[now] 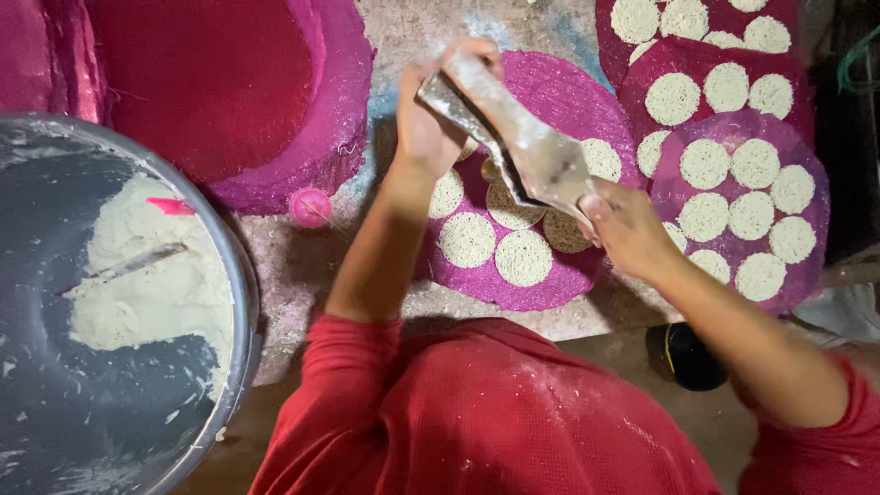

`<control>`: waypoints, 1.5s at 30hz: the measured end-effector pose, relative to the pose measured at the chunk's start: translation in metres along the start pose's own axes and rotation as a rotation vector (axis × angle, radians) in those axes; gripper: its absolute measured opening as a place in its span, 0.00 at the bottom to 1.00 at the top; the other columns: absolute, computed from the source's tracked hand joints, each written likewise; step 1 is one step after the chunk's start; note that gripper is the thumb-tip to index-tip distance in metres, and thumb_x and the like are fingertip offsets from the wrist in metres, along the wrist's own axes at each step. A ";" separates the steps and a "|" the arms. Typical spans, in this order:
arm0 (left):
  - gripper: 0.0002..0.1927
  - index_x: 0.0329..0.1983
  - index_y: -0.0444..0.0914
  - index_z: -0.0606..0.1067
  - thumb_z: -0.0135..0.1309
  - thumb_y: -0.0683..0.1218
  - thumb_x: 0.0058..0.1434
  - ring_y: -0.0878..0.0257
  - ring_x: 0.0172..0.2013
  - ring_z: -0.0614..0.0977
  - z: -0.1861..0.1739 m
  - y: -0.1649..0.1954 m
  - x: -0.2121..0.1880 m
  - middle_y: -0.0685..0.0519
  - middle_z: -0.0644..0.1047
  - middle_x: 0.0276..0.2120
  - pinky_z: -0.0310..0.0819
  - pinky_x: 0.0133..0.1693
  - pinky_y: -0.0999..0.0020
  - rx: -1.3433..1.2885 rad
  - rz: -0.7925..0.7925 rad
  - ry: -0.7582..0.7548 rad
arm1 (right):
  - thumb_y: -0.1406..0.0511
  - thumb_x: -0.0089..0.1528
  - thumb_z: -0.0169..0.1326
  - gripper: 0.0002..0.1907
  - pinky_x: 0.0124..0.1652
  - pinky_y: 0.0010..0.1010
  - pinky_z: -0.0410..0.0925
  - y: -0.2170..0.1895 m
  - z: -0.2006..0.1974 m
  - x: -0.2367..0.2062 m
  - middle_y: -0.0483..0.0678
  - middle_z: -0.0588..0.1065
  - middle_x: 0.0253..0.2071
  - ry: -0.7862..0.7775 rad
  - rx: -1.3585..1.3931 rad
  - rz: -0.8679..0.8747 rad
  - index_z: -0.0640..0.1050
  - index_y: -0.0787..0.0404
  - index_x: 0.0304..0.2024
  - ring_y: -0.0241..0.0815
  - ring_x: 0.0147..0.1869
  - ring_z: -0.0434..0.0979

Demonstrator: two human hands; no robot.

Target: The person uses a manual wooden press tool to form round rice crackers. They scoop dough from a large basin into the press, squeeze the tool over pink mats to deposit round crackers, and refill the press with dough by hand and with a spatula, repeating the cycle.

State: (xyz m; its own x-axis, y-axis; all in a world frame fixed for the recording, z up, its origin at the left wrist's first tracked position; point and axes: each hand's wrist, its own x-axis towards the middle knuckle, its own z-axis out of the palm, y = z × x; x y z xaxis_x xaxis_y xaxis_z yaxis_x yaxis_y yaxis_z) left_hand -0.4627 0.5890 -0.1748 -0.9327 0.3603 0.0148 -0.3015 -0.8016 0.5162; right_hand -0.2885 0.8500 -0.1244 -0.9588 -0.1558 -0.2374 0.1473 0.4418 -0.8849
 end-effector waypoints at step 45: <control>0.22 0.68 0.36 0.67 0.44 0.38 0.70 0.59 0.50 0.81 -0.036 0.028 -0.160 0.47 0.78 0.55 0.77 0.52 0.62 0.720 -0.098 0.454 | 0.33 0.70 0.38 0.38 0.37 0.38 0.61 0.110 0.012 -0.201 0.47 0.66 0.41 0.616 0.895 -0.291 0.63 0.58 0.61 0.43 0.37 0.65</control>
State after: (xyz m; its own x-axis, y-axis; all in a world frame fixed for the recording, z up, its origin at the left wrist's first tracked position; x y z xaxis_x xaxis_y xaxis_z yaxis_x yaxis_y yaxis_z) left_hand -0.3290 0.4917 -0.1931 -0.9442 0.0632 -0.3232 -0.3290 -0.2232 0.9176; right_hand -0.0764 0.9193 -0.1787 -0.9053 0.4226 0.0437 -0.2174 -0.3724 -0.9023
